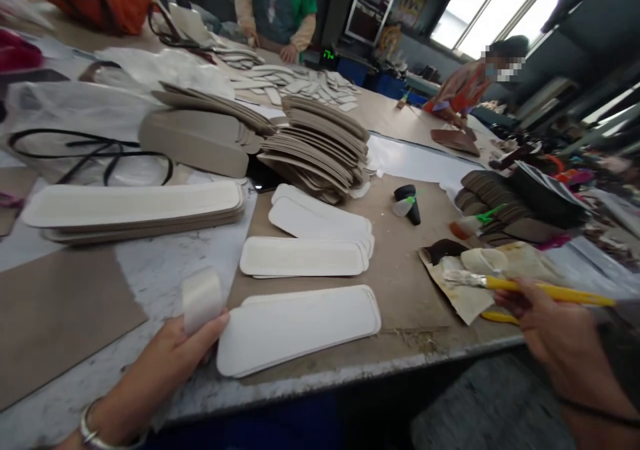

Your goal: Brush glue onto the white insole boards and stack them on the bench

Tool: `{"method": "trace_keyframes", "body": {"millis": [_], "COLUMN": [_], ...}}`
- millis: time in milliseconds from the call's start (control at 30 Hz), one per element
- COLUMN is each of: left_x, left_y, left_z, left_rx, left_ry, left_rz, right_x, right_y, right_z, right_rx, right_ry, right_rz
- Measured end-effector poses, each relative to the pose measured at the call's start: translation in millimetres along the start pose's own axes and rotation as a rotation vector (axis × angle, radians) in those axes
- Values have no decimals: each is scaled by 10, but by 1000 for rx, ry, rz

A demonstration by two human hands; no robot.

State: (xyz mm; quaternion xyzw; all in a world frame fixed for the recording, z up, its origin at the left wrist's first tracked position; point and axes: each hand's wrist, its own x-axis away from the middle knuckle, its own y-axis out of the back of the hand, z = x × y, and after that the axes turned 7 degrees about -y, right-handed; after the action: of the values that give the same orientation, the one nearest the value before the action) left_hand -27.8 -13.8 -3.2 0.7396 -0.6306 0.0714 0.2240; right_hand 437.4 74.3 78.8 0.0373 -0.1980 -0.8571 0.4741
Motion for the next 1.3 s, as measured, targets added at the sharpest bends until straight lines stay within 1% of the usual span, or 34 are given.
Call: {"method": "trace_keyframes", "body": {"millis": [33,67,133,200,267,333,400,467,567,633,767,900,1200,1300], "left_x": [-7,-14,-22,-25,-29,-35,-42,-46,-42,-35,-35,-57,-83,-80], "left_y": [11,18,33,52,71,86,95,100,109,116,133,144,146,152], "left_z": [-23,-45,-73,-65,-35,-8,-4,-23,-59,-65,-25,31,38,43], "left_rx": [-21,-31,-18,-8,-1,7,16,21,28,28,19,9,-13,-34], "left_ry": [-3,-7,-14,-21,-33,-53,-74,-88,-103,-112,-127,-138,-122,-110], "left_rz": [46,91,150,191,223,247,264,281,301,313,343,368,403,391], "right_x": [221,470,991,1442,1751,1905,1943,1931,1944,2003,2127,2141,2184,2105], "right_y": [-199,-423,-900,-1339,-1661,-1835,-1880,-1847,-1774,-1771,-1872,-1937,-1901,-1838], "right_z": [-6,-4,18,42,41,11,-26,-38,9,55,89,73,81,15], "right_rx": [-110,-188,-286,-295,-309,-279,-220,-158,-101,-104,-125,-114,-76,-13], "right_ry": [2,-12,-48,-67,-92,-106,-83,-25,70,101,69,38,89,154], "right_rz": [7,74,285,511,655,718,713,666,594,580,608,586,567,510]}}
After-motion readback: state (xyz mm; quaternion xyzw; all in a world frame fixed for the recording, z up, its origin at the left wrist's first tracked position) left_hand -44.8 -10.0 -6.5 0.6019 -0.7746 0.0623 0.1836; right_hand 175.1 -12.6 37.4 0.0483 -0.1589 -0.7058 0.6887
